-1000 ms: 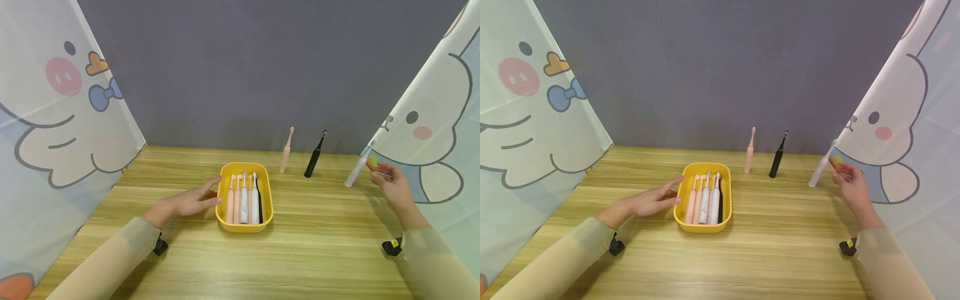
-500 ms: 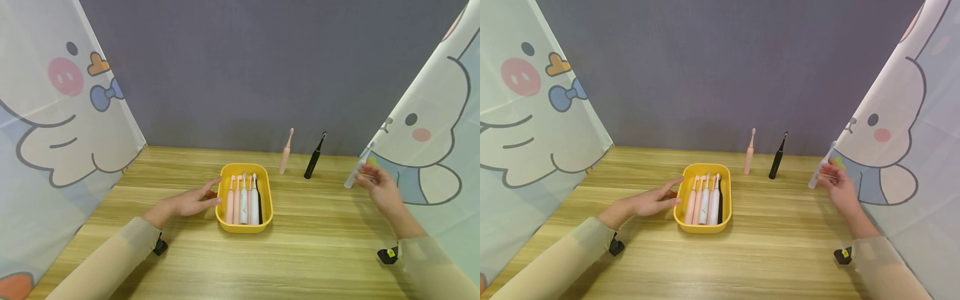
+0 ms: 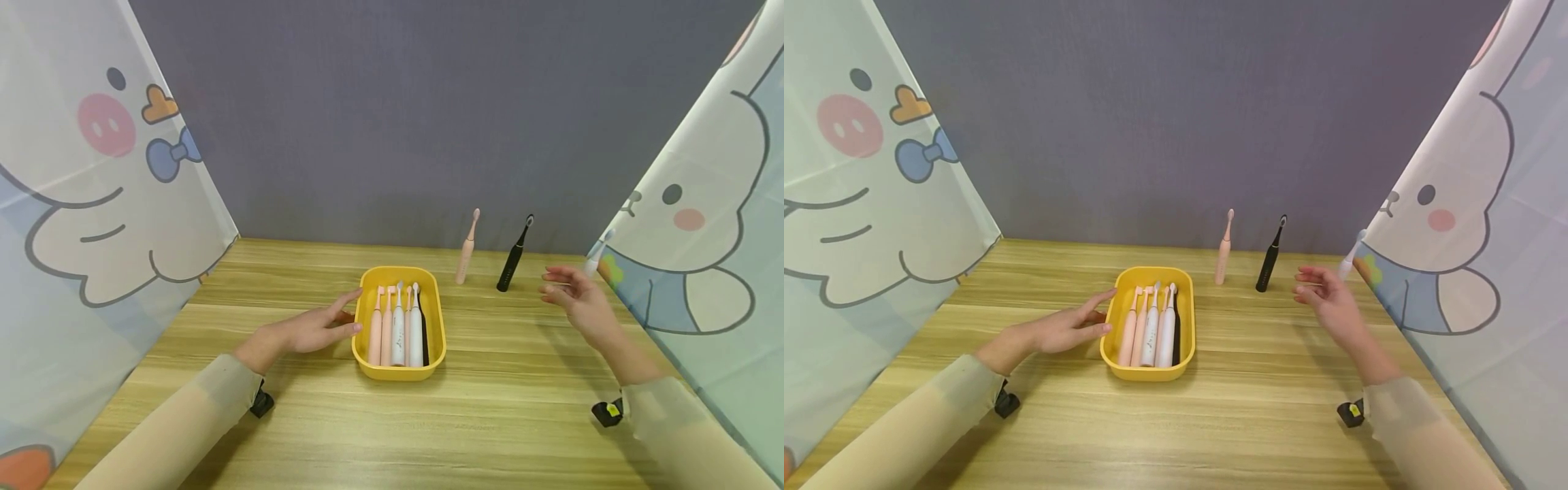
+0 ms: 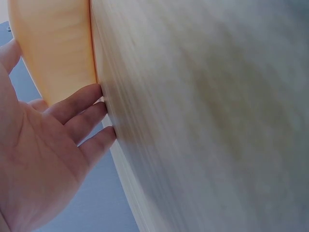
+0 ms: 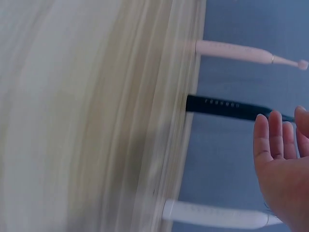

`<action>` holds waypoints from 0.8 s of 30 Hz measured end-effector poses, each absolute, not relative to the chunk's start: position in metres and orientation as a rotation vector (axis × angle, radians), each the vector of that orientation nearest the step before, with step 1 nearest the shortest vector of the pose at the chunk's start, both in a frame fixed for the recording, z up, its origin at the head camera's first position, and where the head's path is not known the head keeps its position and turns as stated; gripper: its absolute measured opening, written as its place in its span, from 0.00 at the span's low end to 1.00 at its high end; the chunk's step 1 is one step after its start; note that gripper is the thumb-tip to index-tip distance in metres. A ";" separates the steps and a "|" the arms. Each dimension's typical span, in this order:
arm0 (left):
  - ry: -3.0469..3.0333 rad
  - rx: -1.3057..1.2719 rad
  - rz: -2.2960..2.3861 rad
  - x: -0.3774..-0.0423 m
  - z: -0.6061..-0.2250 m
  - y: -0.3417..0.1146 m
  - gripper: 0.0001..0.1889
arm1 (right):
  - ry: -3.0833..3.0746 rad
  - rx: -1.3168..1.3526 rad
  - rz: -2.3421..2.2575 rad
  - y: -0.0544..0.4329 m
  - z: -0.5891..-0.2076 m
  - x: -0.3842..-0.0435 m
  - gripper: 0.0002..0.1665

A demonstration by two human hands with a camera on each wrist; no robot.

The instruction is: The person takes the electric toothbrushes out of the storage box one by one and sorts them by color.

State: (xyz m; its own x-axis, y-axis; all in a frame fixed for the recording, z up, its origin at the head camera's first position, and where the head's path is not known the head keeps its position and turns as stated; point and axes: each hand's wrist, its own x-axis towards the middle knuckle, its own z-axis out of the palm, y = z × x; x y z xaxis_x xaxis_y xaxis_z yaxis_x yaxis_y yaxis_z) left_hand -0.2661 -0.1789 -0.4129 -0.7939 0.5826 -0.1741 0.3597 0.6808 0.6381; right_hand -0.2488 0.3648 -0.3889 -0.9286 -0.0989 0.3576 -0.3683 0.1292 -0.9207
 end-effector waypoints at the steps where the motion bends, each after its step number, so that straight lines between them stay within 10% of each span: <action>1: 2.530 0.739 0.850 -0.266 -0.413 -0.179 0.46 | -2.204 0.469 1.884 0.361 -0.388 -0.249 0.23; 24: 2.519 0.748 0.848 -0.265 -0.409 -0.179 0.47 | -2.455 0.537 1.757 0.279 -0.385 -0.271 0.26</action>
State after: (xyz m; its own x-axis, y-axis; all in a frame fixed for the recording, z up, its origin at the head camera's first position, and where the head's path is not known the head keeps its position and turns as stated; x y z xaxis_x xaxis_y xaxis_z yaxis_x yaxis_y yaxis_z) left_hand -0.2647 -0.1785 -0.4085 -0.7871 0.5905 -0.1784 0.3625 0.6767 0.6408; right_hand -0.2705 0.2793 -0.3853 -0.9358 -0.2370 0.2610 -0.3235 0.2831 -0.9029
